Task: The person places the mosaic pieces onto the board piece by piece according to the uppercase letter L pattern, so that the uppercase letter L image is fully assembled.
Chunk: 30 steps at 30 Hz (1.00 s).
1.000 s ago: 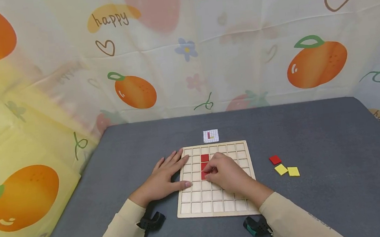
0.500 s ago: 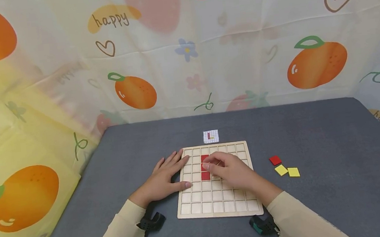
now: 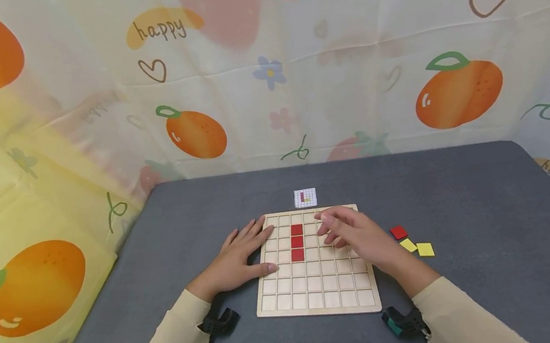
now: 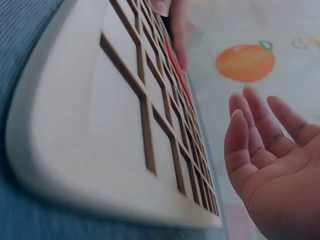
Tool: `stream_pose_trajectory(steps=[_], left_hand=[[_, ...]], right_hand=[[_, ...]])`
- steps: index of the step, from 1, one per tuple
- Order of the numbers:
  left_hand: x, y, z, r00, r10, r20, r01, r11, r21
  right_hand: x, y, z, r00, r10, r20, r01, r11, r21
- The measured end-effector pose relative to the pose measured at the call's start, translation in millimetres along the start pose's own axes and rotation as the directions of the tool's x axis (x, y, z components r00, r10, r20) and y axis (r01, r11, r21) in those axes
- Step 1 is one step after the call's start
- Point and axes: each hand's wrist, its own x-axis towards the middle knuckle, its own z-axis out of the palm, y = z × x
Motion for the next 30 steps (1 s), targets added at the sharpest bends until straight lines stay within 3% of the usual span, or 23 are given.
stream_pose_trajectory(steps=[10, 20, 26, 30], left_hand=[[0.4, 0.8, -0.1, 1.0, -0.006, 0.006, 0.006, 1.0, 0.008], [0.3, -1.1, 0.7, 1.0, 0.006, -0.006, -0.006, 1.0, -0.001], [0.6, -0.7, 1.0, 1.0, -0.001, -0.003, 0.001, 1.0, 0.0], [0.6, -0.5, 1.2, 1.0, 0.001, -0.005, -0.001, 1.0, 0.001]], right_hand=[[-18.1, 0, -36, 0.995, -0.058, -0.084, 0.062, 0.997, 0.044], [-28.9, 16, -76, 0.983, -0.111, -0.149, 0.121, 0.991, 0.058], [-34.8, 28, -96, 0.973, -0.093, -0.211, 0.105, 0.993, 0.046], [-38.9, 35, -106, 0.964, -0.05, -0.262, 0.042, 0.998, -0.035]])
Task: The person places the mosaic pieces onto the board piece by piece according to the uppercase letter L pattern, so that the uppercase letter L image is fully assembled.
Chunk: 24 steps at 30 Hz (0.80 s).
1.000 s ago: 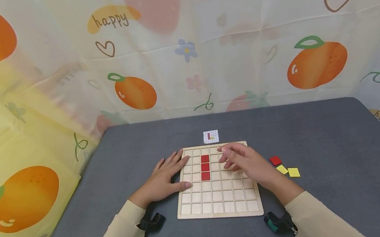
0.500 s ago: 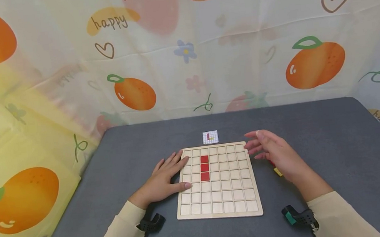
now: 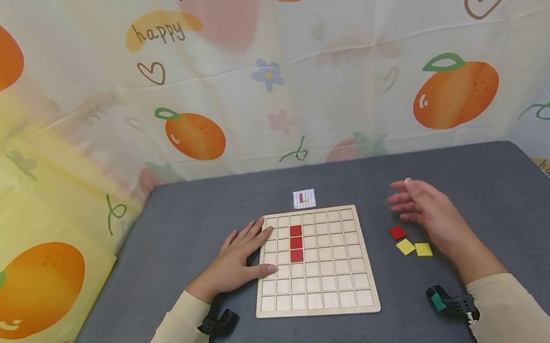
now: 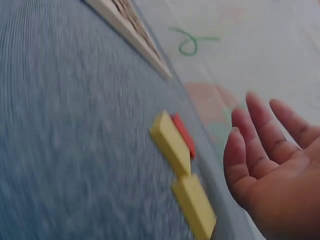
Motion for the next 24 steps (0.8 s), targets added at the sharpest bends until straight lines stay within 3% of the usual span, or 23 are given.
stream_pose_trajectory(steps=[6, 10, 15, 24], left_hand=[[0.3, -0.7, 0.8, 1.0, 0.008, -0.001, -0.008, 1.0, -0.002], [0.4, -1.0, 0.6, 1.0, 0.013, -0.003, -0.013, 1.0, -0.008], [0.3, -0.9, 0.1, 1.0, 0.009, -0.004, -0.009, 1.0, -0.006], [0.0, -0.4, -0.9, 1.0, 0.012, -0.002, -0.012, 1.0, -0.018]], right_hand=[[-1.1, 10, -10, 0.993, 0.1, -0.06, -0.11, 0.978, -0.179], [-0.1, 16, -11, 0.991, 0.133, -0.018, -0.132, 0.94, -0.315], [-1.0, 19, -11, 0.99, 0.126, 0.068, -0.082, 0.888, -0.453], [1.1, 21, -11, 0.984, 0.06, 0.17, 0.04, 0.848, -0.529]])
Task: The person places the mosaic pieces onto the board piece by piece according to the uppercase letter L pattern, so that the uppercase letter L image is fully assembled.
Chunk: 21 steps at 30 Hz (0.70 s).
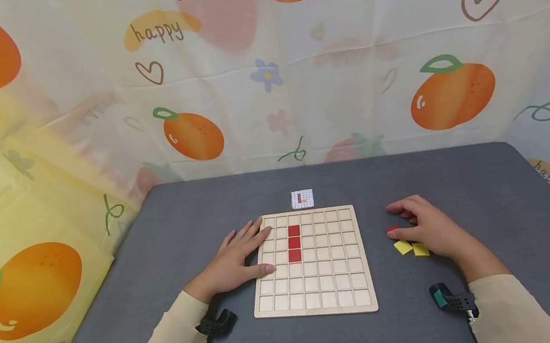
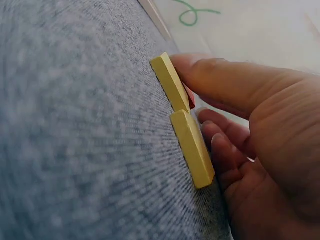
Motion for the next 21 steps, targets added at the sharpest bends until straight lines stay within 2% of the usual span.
stream_pose_trajectory(steps=[21], left_hand=[[0.3, 0.0, 0.9, 1.0, -0.014, 0.004, 0.014, 1.0, 0.014]], right_hand=[[1.8, -11, 10, 0.996, 0.09, -0.004, -0.09, 0.995, 0.047]])
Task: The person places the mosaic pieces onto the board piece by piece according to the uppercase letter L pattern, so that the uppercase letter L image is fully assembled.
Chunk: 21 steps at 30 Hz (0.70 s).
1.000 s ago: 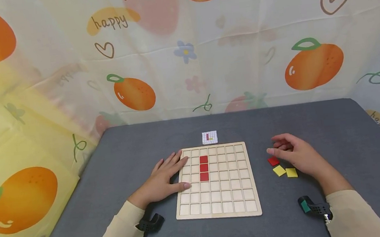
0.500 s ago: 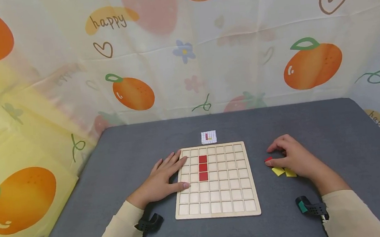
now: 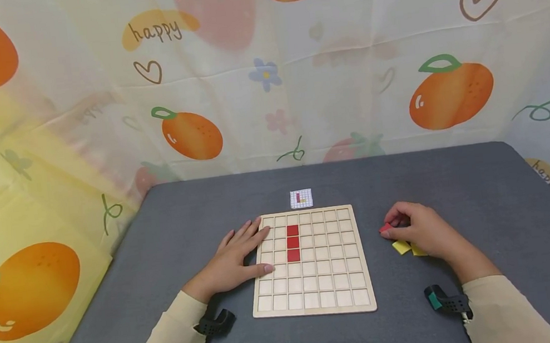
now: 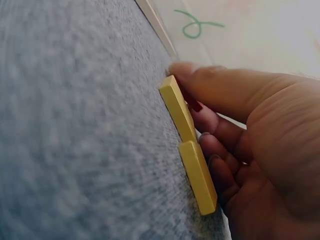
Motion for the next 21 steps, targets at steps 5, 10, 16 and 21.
stream_pose_trajectory(steps=[5, 10, 16, 21], left_hand=[[-0.1, 0.2, -0.3, 1.0, 0.0, -0.003, 0.0, 1.0, 0.005], [-0.2, 0.9, -0.9, 1.0, 0.001, 0.001, -0.001, 1.0, 0.001], [-0.8, -0.1, -0.7, 1.0, 0.006, 0.003, -0.006, 1.0, -0.014], [-1.0, -1.1, 0.0, 1.0, 0.013, -0.004, -0.013, 1.0, -0.012]], right_hand=[[0.2, -4, 2, 0.998, -0.027, -0.051, 0.027, 1.0, -0.008], [-0.8, -10, 3, 0.994, -0.036, -0.106, 0.036, 0.999, 0.0], [-1.4, -23, 10, 0.987, -0.057, -0.15, 0.07, 0.994, 0.085], [-1.7, -37, 20, 0.989, -0.072, -0.127, 0.093, 0.982, 0.163]])
